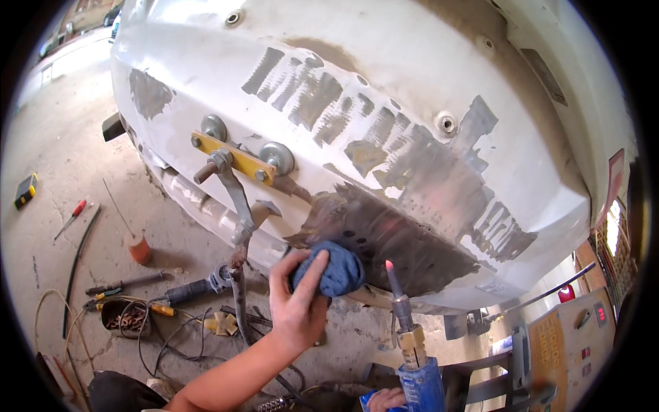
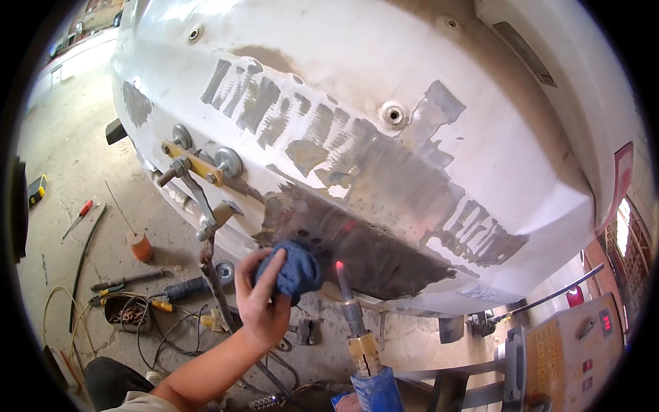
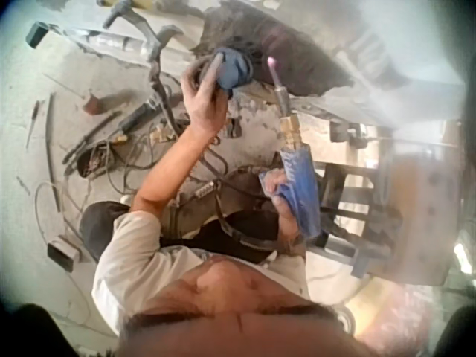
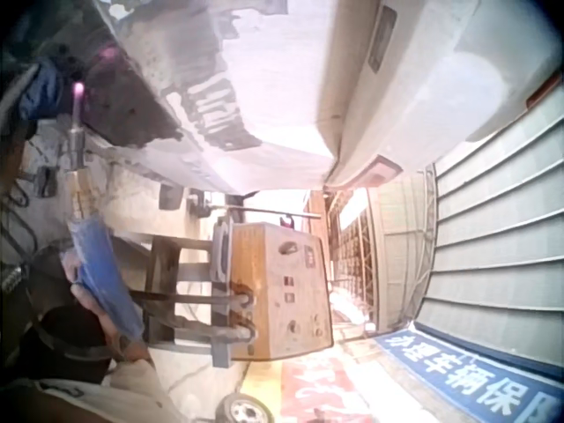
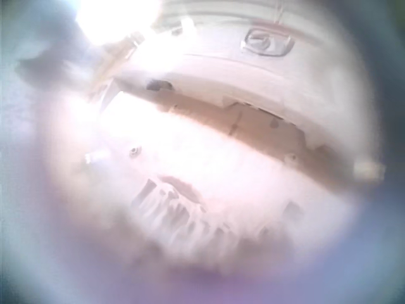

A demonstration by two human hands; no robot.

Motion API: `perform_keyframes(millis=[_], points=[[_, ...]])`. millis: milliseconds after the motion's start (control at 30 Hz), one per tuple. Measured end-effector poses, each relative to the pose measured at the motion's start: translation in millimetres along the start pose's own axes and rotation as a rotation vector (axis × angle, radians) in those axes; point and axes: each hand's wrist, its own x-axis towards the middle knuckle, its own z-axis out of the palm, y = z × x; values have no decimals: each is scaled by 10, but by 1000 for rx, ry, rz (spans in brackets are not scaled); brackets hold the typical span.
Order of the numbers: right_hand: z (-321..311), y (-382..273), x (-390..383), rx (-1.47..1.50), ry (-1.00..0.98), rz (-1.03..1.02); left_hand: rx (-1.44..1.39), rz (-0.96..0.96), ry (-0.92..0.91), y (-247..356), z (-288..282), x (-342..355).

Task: The person uses a welding torch to heat a damaged section of a white car bumper, then wipes the area with a blue cloth. They then use a metal hammer to repeatedly tap and shape the heated metal to smooth out the dent.

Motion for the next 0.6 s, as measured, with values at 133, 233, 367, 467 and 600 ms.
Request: perform_keyframes(millis=[133,233,367,467,600], points=[[63,-15,61,-17,48,20,17,23,-26,-90,-1,-90],[-14,103,61,-28,37,11,10,-3,-66,-74,-54,-89],[-90,201,97,-32,52,0,-12,-16,-88,-66,-95,-65],[-130,255,95,-19,28,34,-15,-19,-86,-55,-88,-60],[-214,321,88,122,0,165,-16,-25,-52,-31,-77,-62]])
